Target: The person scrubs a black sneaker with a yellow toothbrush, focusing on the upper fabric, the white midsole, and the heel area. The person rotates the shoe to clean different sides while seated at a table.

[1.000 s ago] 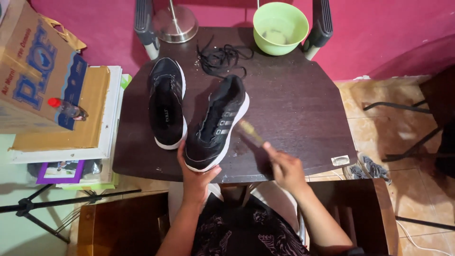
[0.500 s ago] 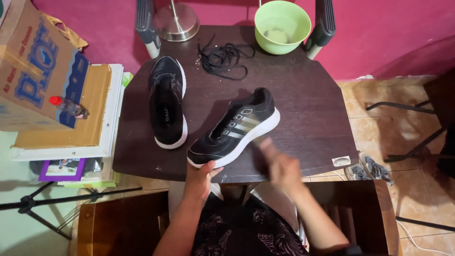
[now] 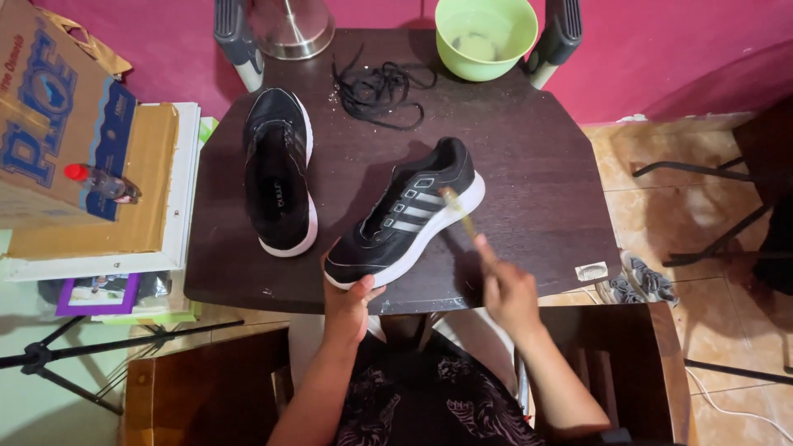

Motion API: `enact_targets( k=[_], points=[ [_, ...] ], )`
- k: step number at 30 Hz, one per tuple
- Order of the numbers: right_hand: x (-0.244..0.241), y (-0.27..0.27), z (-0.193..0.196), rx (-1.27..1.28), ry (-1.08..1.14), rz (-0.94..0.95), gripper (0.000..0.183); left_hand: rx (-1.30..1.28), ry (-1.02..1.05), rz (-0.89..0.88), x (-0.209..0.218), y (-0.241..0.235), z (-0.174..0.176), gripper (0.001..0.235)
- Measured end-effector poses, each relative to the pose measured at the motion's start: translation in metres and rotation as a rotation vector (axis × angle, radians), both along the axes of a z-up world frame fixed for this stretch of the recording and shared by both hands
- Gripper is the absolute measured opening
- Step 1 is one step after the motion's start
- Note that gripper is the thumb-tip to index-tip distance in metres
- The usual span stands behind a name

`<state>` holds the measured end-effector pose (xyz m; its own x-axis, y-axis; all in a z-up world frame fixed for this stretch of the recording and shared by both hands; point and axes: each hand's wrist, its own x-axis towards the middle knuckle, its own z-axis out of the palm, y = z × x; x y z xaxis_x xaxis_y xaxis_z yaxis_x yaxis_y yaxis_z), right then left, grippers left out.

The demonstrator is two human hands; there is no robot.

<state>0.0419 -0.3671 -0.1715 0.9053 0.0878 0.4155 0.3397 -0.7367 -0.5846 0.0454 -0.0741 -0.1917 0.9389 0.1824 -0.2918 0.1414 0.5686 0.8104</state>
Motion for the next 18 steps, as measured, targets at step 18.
enact_targets(
  k=[18],
  points=[
    [0.008,0.012,0.023,0.07,0.051,-0.026,0.029,-0.018,-0.095,0.12,0.026,0.01,-0.045,0.08]
  ],
)
